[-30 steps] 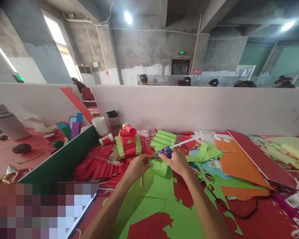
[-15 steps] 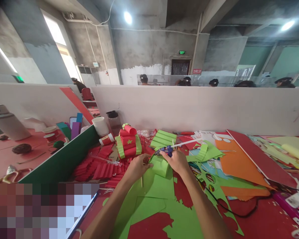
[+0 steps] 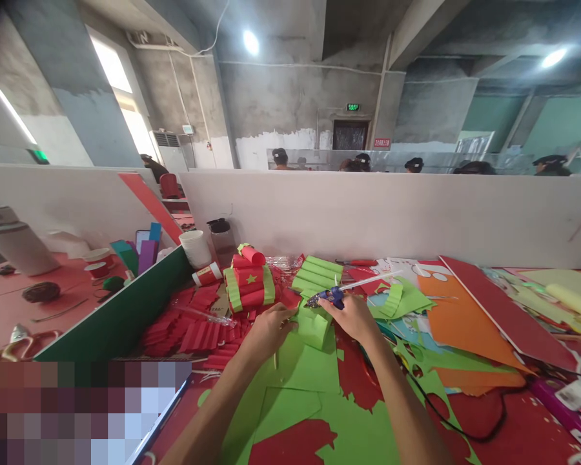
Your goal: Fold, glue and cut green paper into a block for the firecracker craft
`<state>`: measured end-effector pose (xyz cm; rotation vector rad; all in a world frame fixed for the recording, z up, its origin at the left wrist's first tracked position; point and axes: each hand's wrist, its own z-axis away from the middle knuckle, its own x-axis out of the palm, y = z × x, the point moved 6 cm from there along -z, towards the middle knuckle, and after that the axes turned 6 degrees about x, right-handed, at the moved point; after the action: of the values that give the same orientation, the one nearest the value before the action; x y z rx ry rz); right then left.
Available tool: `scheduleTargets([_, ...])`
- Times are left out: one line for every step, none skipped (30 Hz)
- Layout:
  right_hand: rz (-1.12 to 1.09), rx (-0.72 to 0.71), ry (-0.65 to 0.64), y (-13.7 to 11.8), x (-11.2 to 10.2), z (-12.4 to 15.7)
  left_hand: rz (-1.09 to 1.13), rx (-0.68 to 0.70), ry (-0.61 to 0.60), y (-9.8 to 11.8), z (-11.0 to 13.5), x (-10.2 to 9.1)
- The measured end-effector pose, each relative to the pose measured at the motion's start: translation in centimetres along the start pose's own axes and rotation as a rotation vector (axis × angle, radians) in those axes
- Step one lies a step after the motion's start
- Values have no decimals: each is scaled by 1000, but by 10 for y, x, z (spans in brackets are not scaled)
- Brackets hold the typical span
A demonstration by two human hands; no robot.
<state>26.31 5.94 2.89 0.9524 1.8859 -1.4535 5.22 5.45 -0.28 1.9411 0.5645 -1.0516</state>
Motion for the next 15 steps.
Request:
scheduleTargets([-3,1,0,0,1,0,-12,10,-5,1,0,0])
scheduleTargets([-4,0,2,0,2,0,-18,21,-8,2,0,0])
scheduleTargets([-4,-3,3,0,3,0,-18,31,-7,2,0,0])
scheduleTargets([-1,-5,6,-1,4,1,-11,40,0,2,0,0])
scheduleTargets([3,-9,9,-2,5,1,5,42,12,2,0,0])
scheduleTargets([5,-14,11,-3,5,2,30,38,25,1,-1,0])
scheduleTargets([7,-19,14,-4,6,2,64,29,39,-1,-2,1])
scheduleTargets([10,-23,17,-5,6,2,107,19,53,-2,-3,1])
scheduleTargets([14,-26,18,-6,6,3,151,7,69,-4,-4,2])
scheduleTargets([21,-28,19,-7,6,3,192,0,86,-5,-5,3])
scheduleTargets([30,-29,22,-8,6,3,226,-3,103,-5,-6,3])
scheduleTargets([39,-30,27,-8,6,3,252,-1,118,-5,-6,3])
scheduleTargets([46,-32,32,-8,6,3,270,1,124,-5,-7,3])
scheduleTargets([49,-35,36,-8,6,3,280,2,119,-5,-7,4])
scheduleTargets([49,-37,39,-8,6,3,285,5,102,-4,-7,5])
